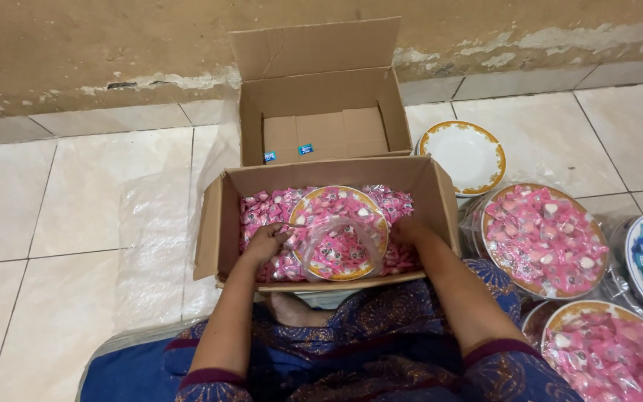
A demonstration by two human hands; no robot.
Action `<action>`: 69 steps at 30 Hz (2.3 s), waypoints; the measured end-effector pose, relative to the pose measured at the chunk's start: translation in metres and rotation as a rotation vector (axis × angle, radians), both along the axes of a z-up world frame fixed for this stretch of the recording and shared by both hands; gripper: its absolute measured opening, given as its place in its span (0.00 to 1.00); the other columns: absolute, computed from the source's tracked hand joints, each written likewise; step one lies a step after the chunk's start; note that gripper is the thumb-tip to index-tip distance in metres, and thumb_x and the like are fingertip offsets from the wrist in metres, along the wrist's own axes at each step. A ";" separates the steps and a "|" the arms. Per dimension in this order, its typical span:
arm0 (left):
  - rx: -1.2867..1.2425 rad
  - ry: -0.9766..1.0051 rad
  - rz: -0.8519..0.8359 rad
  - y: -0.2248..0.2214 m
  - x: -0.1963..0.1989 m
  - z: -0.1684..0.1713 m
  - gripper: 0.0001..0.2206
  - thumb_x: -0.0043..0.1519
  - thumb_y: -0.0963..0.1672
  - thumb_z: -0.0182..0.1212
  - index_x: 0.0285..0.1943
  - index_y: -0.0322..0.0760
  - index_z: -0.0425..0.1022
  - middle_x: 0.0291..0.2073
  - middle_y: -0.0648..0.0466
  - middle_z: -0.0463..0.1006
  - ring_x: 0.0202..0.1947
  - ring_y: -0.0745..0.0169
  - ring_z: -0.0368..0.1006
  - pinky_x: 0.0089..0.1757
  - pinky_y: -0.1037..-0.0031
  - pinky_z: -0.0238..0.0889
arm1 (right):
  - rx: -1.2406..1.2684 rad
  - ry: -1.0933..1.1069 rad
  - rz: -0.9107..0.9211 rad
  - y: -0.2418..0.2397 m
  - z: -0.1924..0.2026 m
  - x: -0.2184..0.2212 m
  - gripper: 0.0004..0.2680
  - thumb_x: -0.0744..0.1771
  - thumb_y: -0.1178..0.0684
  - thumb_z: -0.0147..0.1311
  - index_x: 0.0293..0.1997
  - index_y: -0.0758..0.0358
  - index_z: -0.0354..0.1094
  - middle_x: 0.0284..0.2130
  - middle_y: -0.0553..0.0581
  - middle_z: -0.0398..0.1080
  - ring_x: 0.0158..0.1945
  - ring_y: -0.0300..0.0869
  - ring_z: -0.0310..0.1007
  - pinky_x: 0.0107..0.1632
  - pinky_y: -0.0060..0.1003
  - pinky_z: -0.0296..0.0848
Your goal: Wrapping a decorative plate in a plastic bag and placing it into a cardboard box filled with candies
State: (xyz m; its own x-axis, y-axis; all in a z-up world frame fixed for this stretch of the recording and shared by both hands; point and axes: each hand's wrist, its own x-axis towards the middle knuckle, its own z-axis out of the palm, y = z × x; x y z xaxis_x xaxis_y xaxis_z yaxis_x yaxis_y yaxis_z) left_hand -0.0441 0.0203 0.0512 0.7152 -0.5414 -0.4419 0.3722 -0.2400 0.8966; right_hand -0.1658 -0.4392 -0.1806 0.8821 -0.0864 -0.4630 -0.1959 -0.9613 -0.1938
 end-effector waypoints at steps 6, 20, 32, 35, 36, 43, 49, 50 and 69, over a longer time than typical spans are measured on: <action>-0.045 0.058 -0.177 -0.011 0.010 -0.002 0.15 0.63 0.43 0.66 0.56 0.30 0.76 0.29 0.46 0.81 0.26 0.57 0.82 0.14 0.81 0.68 | 0.107 -0.213 -0.598 0.021 0.089 -0.001 0.07 0.61 0.40 0.55 0.37 0.36 0.78 0.38 0.45 0.80 0.47 0.45 0.80 0.50 0.42 0.79; 0.463 -0.546 -0.590 -0.071 -0.058 0.010 0.22 0.62 0.45 0.61 0.67 0.59 0.73 0.54 0.44 0.80 0.58 0.39 0.74 0.54 0.55 0.70 | 1.256 -0.416 -0.484 0.105 0.224 -0.028 0.19 0.60 0.63 0.70 0.53 0.62 0.66 0.31 0.49 0.73 0.23 0.29 0.65 0.24 0.20 0.64; 0.355 -0.649 -0.317 -0.049 -0.026 -0.007 0.16 0.58 0.41 0.61 0.54 0.50 0.82 0.55 0.44 0.75 0.55 0.39 0.75 0.55 0.54 0.68 | 0.568 -0.199 -0.117 0.176 0.274 -0.016 0.16 0.62 0.55 0.65 0.56 0.50 0.71 0.45 0.61 0.77 0.47 0.53 0.81 0.48 0.44 0.79; 0.332 -0.665 -0.354 -0.042 -0.031 -0.011 0.17 0.57 0.40 0.61 0.55 0.48 0.81 0.59 0.42 0.72 0.61 0.36 0.70 0.59 0.52 0.63 | 0.461 -0.107 0.089 0.196 0.284 -0.016 0.11 0.64 0.56 0.59 0.51 0.52 0.75 0.41 0.63 0.78 0.48 0.59 0.79 0.51 0.50 0.77; 0.318 -0.670 -0.363 -0.042 -0.031 -0.011 0.17 0.57 0.40 0.62 0.55 0.48 0.81 0.60 0.42 0.72 0.64 0.35 0.67 0.60 0.51 0.60 | 0.473 -0.029 0.221 0.201 0.285 -0.016 0.08 0.65 0.56 0.56 0.47 0.54 0.77 0.39 0.66 0.79 0.48 0.63 0.79 0.53 0.54 0.75; 0.191 -0.566 -0.319 -0.037 -0.048 0.017 0.16 0.57 0.40 0.60 0.53 0.46 0.83 0.57 0.44 0.77 0.62 0.34 0.69 0.59 0.52 0.63 | 0.457 0.202 0.391 0.235 0.245 0.013 0.14 0.67 0.53 0.49 0.59 0.55 0.73 0.51 0.72 0.75 0.58 0.67 0.72 0.62 0.56 0.70; 0.132 -0.617 -0.321 -0.037 -0.037 -0.016 0.17 0.56 0.40 0.60 0.54 0.43 0.82 0.55 0.46 0.79 0.60 0.36 0.71 0.57 0.52 0.65 | 0.240 0.243 0.265 0.220 0.160 0.051 0.17 0.66 0.41 0.53 0.53 0.59 0.75 0.50 0.68 0.75 0.58 0.61 0.74 0.62 0.63 0.66; 0.133 -0.609 -0.316 -0.038 -0.037 -0.016 0.17 0.55 0.40 0.60 0.54 0.45 0.83 0.55 0.47 0.79 0.60 0.37 0.71 0.56 0.53 0.65 | 0.264 0.210 0.286 0.221 0.172 0.047 0.17 0.65 0.41 0.55 0.56 0.58 0.74 0.51 0.68 0.75 0.58 0.63 0.73 0.63 0.62 0.66; 0.626 -0.608 -0.342 -0.027 0.013 0.033 0.16 0.58 0.44 0.61 0.56 0.49 0.82 0.50 0.46 0.80 0.54 0.41 0.77 0.52 0.55 0.71 | 0.578 -0.357 -0.529 0.079 0.256 0.012 0.13 0.67 0.52 0.55 0.58 0.44 0.76 0.53 0.53 0.76 0.60 0.47 0.73 0.60 0.43 0.72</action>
State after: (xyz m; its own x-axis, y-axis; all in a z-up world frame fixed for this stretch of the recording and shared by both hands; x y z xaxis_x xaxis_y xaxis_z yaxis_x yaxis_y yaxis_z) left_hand -0.0306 -0.0067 0.0840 0.7647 -0.5554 -0.3268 -0.2979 -0.7543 0.5850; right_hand -0.1537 -0.3601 0.0752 0.8934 -0.3634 -0.2640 -0.4247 -0.4918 -0.7601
